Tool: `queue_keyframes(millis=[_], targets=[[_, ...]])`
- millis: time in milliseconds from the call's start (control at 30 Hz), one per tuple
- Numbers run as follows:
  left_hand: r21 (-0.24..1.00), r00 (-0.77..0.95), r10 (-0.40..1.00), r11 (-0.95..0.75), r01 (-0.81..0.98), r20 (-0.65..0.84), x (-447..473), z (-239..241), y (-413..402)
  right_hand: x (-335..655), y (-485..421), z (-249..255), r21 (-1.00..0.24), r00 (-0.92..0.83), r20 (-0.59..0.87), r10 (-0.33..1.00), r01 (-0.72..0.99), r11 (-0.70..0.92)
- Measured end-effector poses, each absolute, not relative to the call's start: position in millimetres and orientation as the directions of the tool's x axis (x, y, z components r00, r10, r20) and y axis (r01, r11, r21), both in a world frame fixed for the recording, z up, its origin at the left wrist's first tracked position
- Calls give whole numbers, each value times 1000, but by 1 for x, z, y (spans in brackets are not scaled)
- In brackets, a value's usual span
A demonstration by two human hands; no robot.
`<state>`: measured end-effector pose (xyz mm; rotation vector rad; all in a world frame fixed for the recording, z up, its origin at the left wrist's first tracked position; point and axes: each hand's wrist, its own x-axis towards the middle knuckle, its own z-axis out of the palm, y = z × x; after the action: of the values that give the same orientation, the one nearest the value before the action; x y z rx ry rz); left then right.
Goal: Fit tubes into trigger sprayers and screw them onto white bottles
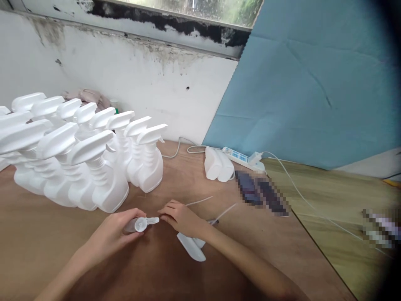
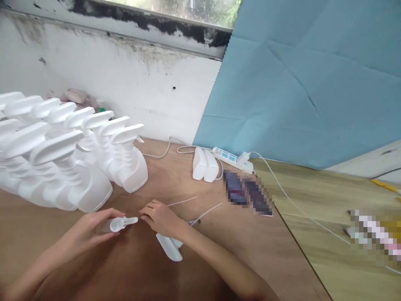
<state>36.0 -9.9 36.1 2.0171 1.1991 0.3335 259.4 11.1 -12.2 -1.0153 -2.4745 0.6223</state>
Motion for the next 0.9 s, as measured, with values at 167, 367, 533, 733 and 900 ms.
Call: queue_keyframes(millis=[167, 367, 533, 733, 900], targets=[[696, 515, 844, -281, 661, -149, 38, 28, -4, 297, -5, 8, -536, -623, 172, 763, 591, 603], [606, 489, 864, -328, 725, -117, 37, 15, 0, 340, -40, 30, -421, -612, -120, 782, 744, 518], [544, 507, 862, -418, 728, -16, 36, 8, 0, 340, -51, 24, -308, -600, -172, 781, 786, 536], [456, 582, 750, -656, 601, 313, 50, 20, -25, 329, -54, 12, -374, -630, -164, 759, 752, 543], [553, 738, 641, -702, 449, 214, 90, 11, -59, 310, -67, 13, -316, -675, -115, 729, 721, 617]])
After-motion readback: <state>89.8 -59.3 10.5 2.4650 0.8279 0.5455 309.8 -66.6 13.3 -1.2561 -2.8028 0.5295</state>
